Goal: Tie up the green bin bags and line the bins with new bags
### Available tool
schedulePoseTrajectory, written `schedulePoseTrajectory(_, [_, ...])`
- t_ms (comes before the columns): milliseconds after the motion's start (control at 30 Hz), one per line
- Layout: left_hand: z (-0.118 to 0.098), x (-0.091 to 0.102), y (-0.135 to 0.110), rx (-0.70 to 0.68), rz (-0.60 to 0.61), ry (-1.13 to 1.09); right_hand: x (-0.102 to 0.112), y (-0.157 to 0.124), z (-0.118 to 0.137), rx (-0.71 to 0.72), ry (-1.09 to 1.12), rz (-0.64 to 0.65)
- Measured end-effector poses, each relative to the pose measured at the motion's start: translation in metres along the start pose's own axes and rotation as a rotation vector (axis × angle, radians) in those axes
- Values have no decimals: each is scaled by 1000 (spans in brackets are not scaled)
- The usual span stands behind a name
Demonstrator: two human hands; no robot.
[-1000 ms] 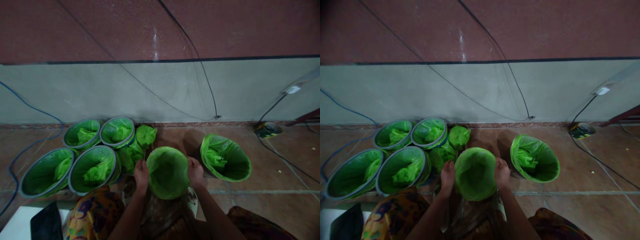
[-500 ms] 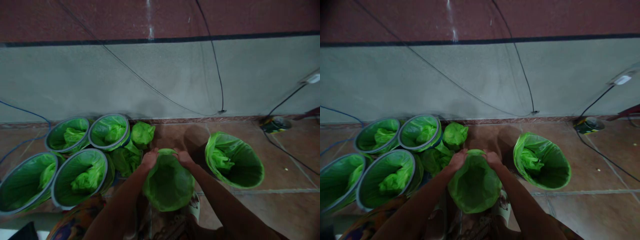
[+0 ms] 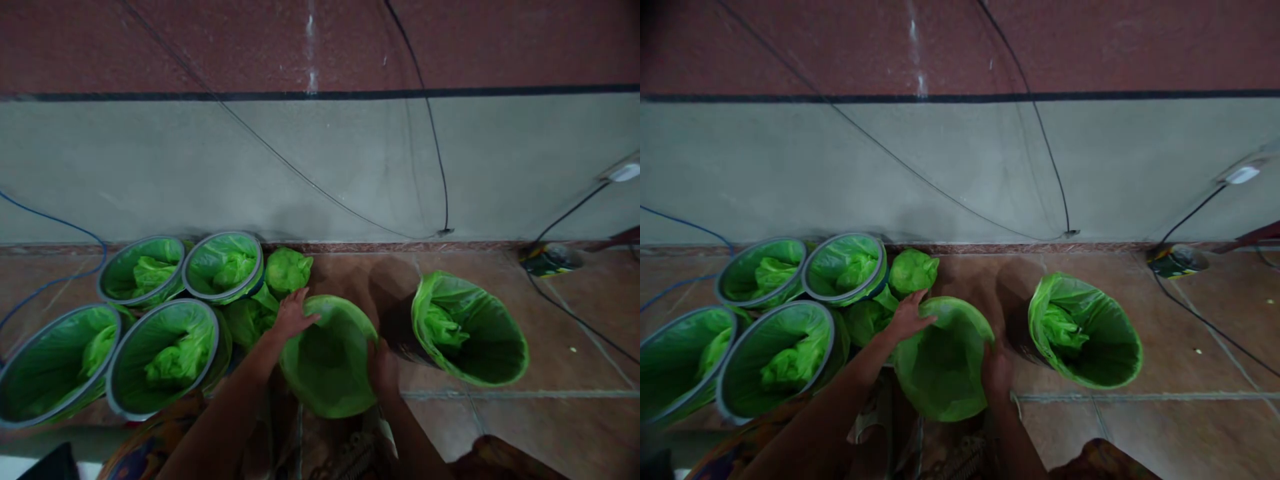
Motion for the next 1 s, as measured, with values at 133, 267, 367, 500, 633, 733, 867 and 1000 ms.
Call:
schedulePoseTrajectory(133, [-4,10,6,2,-121,-89,9,-14,-2,30,-3,-188])
schedulePoseTrajectory(267, [-19,10,23,16,-111,-43,52,22,41,374,-39,-274])
schedulePoseTrajectory(367, [-27,3,34,-1,-1,55,74,58,79,612,-105,-122])
schedulePoseTrajectory(500, [-26,-11,36,-18,140,155,69,84,96,665,-240,133])
schedulePoseTrajectory(633, [-21,-19,34,-7,210,222,53,90,88,610,-345,203])
schedulePoseTrajectory(733, [-21,-20,35,42,258,271,49,92,85,588,-375,213])
schedulePoseTrajectory(867, [-23,-16,35,115,313,262,53,91,86,545,-355,234])
schedulePoseTrajectory(1000, [-22,-7,29,104,199,204,47,82,63,335,-267,148])
Point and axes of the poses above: each hand's wrist, its own y-axis towards the middle knuckle, its own x-axis out of the back of the hand, z = x × y, the point moved 1 cm from there along y, towards the middle knuckle, and after that the axes turned 15 degrees about z, right-handed, at the moved point
